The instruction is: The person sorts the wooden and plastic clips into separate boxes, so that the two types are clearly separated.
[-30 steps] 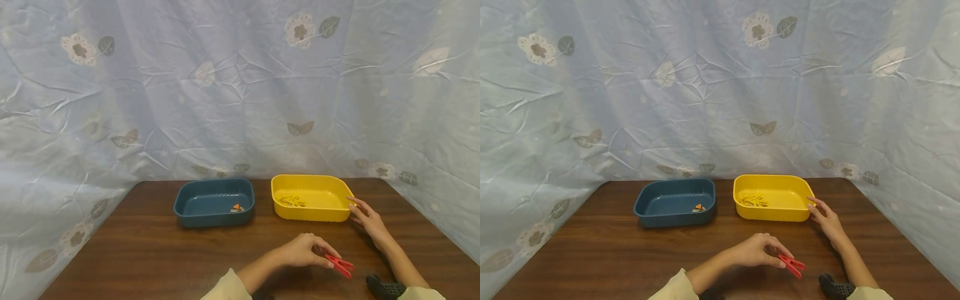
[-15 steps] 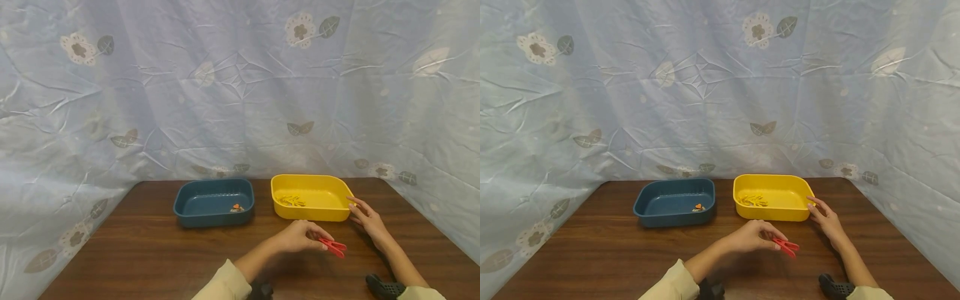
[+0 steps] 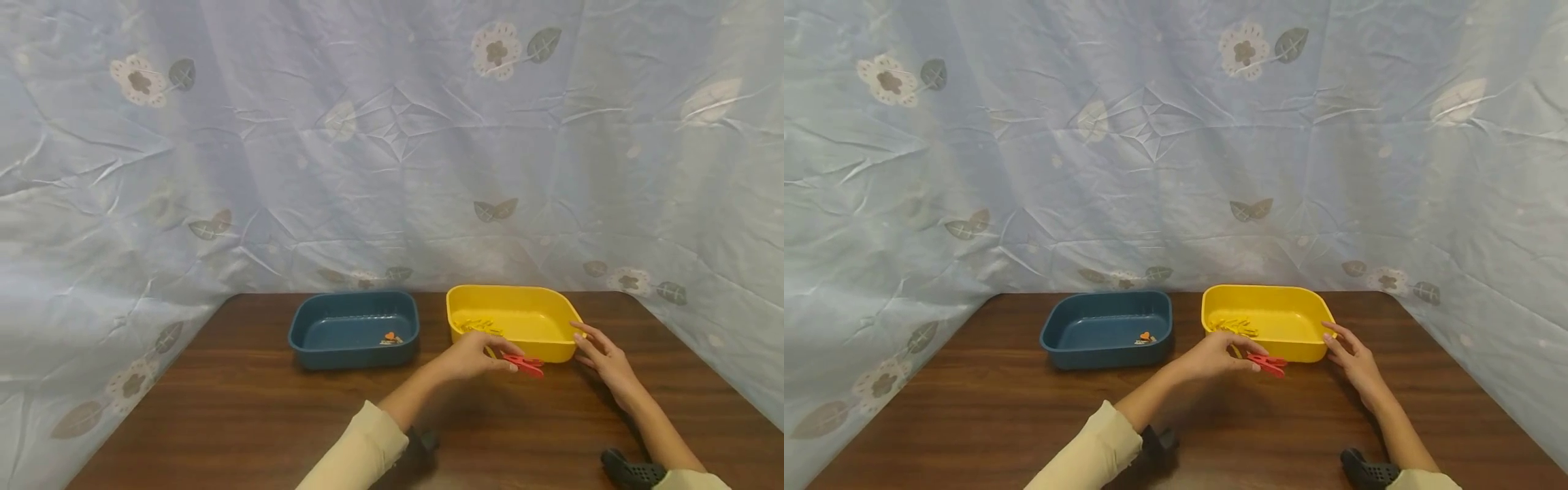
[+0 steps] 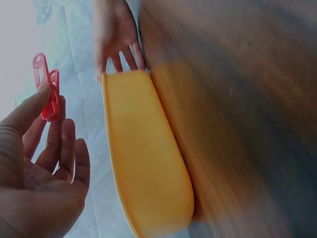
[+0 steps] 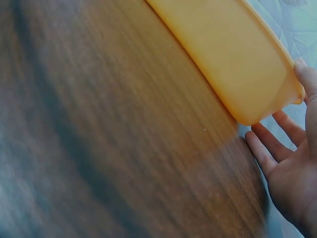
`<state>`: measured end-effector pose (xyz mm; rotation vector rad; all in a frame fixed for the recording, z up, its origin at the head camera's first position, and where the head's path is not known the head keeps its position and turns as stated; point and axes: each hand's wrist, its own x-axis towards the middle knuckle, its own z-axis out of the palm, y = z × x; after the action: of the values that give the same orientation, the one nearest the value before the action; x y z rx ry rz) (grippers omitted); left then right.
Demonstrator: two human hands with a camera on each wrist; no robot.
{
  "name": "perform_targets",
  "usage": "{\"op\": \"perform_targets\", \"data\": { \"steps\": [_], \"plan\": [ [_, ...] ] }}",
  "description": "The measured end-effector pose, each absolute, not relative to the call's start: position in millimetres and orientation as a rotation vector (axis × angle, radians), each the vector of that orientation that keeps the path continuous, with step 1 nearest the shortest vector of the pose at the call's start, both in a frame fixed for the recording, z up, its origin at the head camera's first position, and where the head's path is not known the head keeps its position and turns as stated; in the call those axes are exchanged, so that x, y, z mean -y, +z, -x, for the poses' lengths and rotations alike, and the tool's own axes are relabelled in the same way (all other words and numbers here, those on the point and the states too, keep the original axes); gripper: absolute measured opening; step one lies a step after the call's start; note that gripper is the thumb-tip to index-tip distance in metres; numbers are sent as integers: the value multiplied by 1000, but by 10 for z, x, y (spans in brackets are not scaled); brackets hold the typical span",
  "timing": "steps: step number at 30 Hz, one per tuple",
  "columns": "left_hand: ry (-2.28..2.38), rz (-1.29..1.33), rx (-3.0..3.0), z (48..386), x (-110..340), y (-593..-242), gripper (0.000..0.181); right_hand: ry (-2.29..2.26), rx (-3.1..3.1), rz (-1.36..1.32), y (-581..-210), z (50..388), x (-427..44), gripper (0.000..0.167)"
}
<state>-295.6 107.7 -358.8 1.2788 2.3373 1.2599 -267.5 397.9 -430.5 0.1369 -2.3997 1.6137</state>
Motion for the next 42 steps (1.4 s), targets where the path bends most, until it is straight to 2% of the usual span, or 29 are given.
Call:
{"op": "perform_targets", "data": {
  "steps": [13,30,38,42],
  "plan": [
    [1340,-1199,-2411,3218,-1029,-3502,24,1617,2396,-146,-4302,2683,-4012,52],
    [1472,-744,-2825,3630,-1115,-3805,19,1604,2407,-163,-4296,2689,-3994,52],
    [1153,-812,-3167,3650,-1194,-3923,19,1618,2400,-155,-4307,2689,-3976,52],
    [1160,-805,-3184,3641,-1195,-3944,19,1613,2397,-154,-4305,2691,-3971,52]
  ]
}}
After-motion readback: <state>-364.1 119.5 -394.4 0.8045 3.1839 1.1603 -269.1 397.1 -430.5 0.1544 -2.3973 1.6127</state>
